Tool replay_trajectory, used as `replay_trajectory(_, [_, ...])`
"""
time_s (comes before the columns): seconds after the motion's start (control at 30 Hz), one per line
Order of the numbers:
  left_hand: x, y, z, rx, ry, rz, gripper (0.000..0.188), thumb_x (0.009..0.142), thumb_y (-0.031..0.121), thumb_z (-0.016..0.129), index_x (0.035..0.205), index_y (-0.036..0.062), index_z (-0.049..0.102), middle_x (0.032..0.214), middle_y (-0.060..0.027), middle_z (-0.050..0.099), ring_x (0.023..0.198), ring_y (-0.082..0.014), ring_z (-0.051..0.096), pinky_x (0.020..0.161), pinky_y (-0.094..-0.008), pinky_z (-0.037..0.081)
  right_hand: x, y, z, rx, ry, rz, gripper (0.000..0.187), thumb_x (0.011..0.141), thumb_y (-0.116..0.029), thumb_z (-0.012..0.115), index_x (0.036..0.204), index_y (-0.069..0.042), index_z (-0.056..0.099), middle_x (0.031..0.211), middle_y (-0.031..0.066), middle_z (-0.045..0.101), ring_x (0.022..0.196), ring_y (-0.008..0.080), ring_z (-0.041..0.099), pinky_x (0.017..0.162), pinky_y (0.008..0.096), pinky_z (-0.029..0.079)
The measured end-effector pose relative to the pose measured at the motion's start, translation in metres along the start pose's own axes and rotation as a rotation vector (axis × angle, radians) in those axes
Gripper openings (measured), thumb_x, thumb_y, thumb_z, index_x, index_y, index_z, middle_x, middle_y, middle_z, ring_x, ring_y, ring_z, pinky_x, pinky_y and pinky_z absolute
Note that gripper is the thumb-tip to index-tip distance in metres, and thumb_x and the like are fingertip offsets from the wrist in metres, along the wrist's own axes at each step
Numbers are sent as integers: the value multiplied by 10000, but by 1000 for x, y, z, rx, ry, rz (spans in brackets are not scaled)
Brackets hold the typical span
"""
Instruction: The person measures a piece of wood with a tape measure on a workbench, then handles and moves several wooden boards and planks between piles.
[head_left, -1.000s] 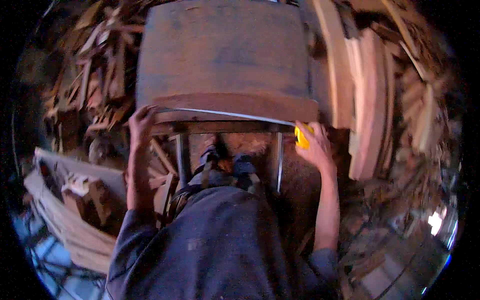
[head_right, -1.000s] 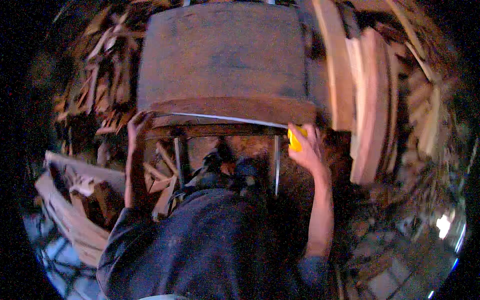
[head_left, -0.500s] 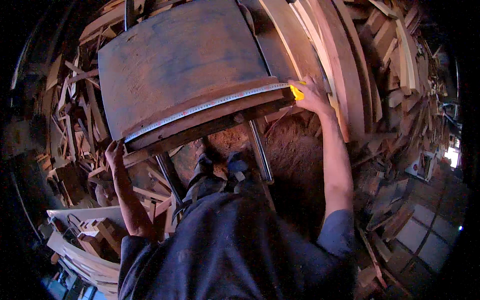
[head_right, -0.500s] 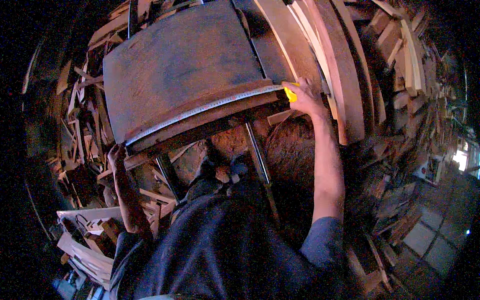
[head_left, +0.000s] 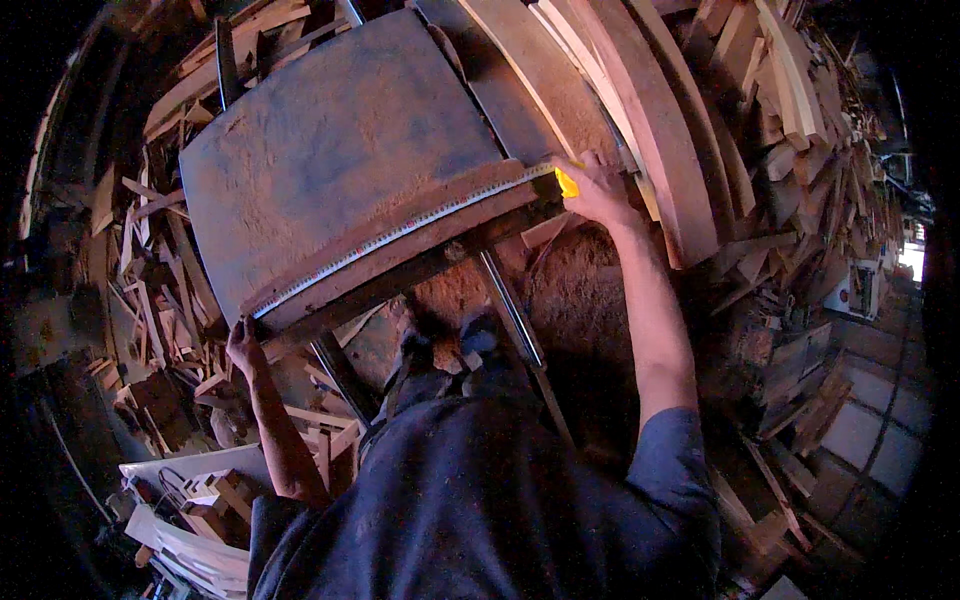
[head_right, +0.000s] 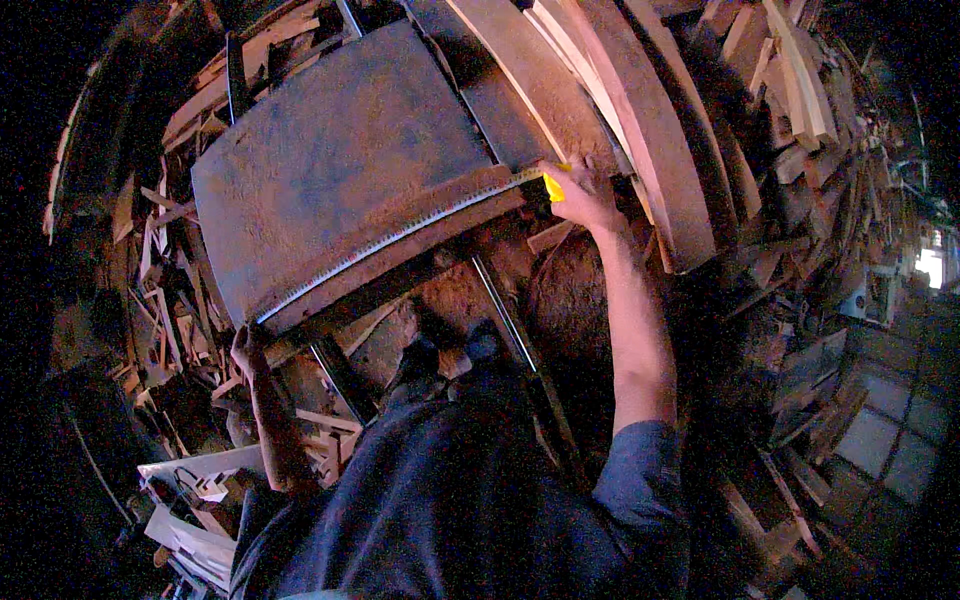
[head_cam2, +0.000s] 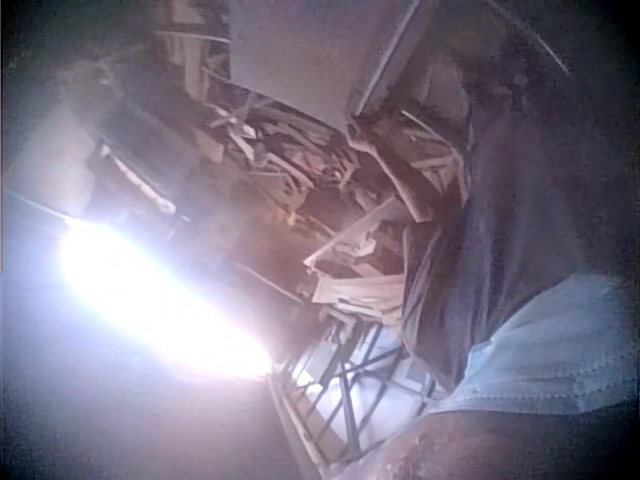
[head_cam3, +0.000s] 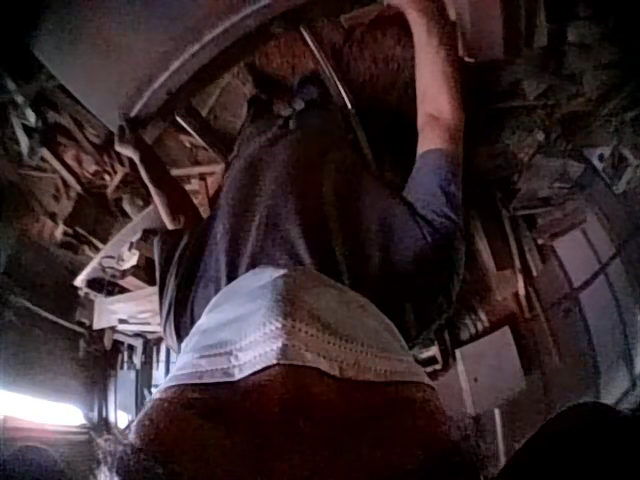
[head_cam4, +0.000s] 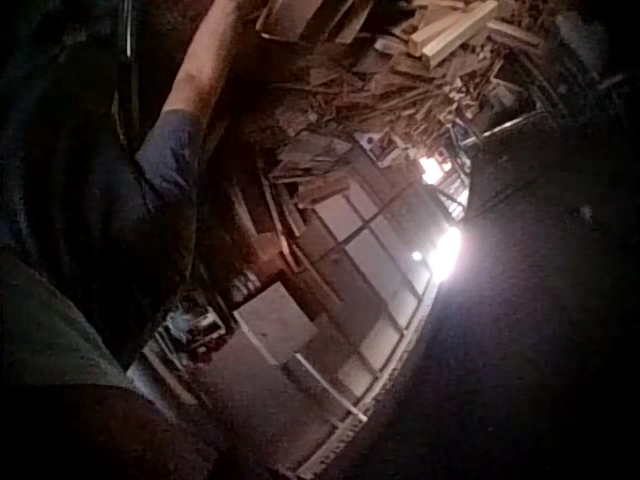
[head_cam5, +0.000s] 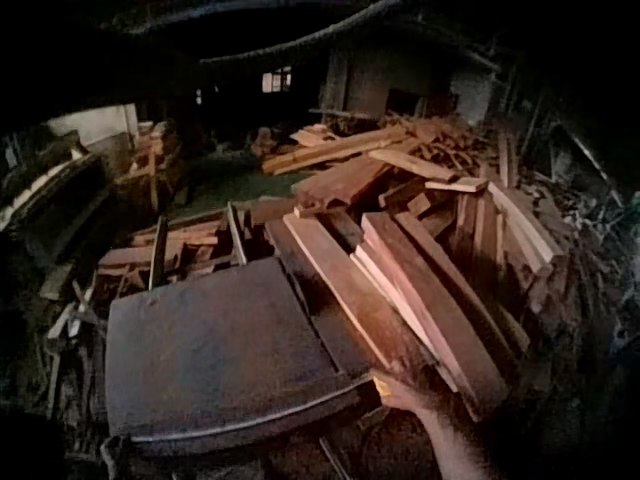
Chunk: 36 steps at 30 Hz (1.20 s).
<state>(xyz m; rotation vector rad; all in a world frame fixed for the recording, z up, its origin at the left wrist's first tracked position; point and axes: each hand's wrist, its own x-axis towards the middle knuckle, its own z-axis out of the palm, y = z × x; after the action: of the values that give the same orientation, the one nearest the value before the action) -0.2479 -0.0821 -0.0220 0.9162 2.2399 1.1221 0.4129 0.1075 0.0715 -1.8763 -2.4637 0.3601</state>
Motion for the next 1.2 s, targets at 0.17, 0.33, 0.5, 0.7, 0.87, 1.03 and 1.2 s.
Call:
replay_trajectory(0.17, [-2, -4, -4, -144, -4, 50, 246, 900, 199, 691, 950, -43, 690, 863, -52, 683, 761, -125, 597, 698, -290, 476, -13, -15, -4, 52, -21, 46, 679, 675, -121, 724, 1327, -213, 558, 1112, 177, 507, 1098, 375, 531, 918, 445, 467])
replay_trajectory(0.33, [-12, 20, -10, -405, 94, -62, 241, 872, 145, 724, 1029, -30, 669, 890, -39, 666, 746, -98, 563, 643, -249, 450, -48, -72, -10, 134, -332, -88, 722, 637, -164, 754, 1332, -182, 561, 1064, 141, 544, 1071, 334, 508, 922, 411, 432])
replay_trajectory(0.5, [-25, 89, -2, -246, -182, 191, 241, 903, 146, 651, 1096, 4, 660, 1021, -46, 663, 929, -146, 604, 791, -281, 485, -90, -164, 25, 492, -459, -222, 798, 656, -304, 796, 1372, -103, 504, 1123, 165, 555, 1068, 325, 561, 910, 413, 465])
replay_trajectory(0.7, [-108, 170, 64, -351, -775, -134, 486, 898, 235, 681, 1268, -48, 541, 1196, -89, 645, 1112, -190, 584, 980, -306, 446, -61, -311, 35, 797, -329, -194, 775, 710, -333, 780, 1341, -2, 476, 1141, 197, 604, 1036, 353, 607, 887, 400, 497])
replay_trajectory(0.87, [-126, 114, 80, -1376, -809, -824, 555, 900, 290, 653, 1341, 26, 442, 1154, -119, 631, 1060, -242, 618, 945, -337, 486, -36, -353, 43, 635, -153, -351, 683, 767, -386, 779, 1246, 39, 542, 1127, 193, 652, 1052, 324, 627, 895, 400, 496])
replay_trajectory(1.03, [-88, 127, 37, -1099, -640, -629, 333, 845, 125, 655, 1146, 50, 533, 983, -77, 633, 872, -204, 651, 757, -339, 562, -13, -343, 29, 556, -229, -158, 512, 781, -181, 758, 1231, -10, 583, 1203, 179, 625, 1114, 329, 598, 956, 403, 468])
replay_trajectory(1.2, [13, 114, 8, -1085, -232, -396, 284, 838, 107, 650, 1082, 35, 523, 958, -78, 606, 811, -190, 634, 723, -331, 555, 27, -330, 54, 91, -170, -350, 822, 699, -178, 811, 1402, -38, 408, 1463, 180, 386, 1364, 359, 343, 1112, 446, 324])
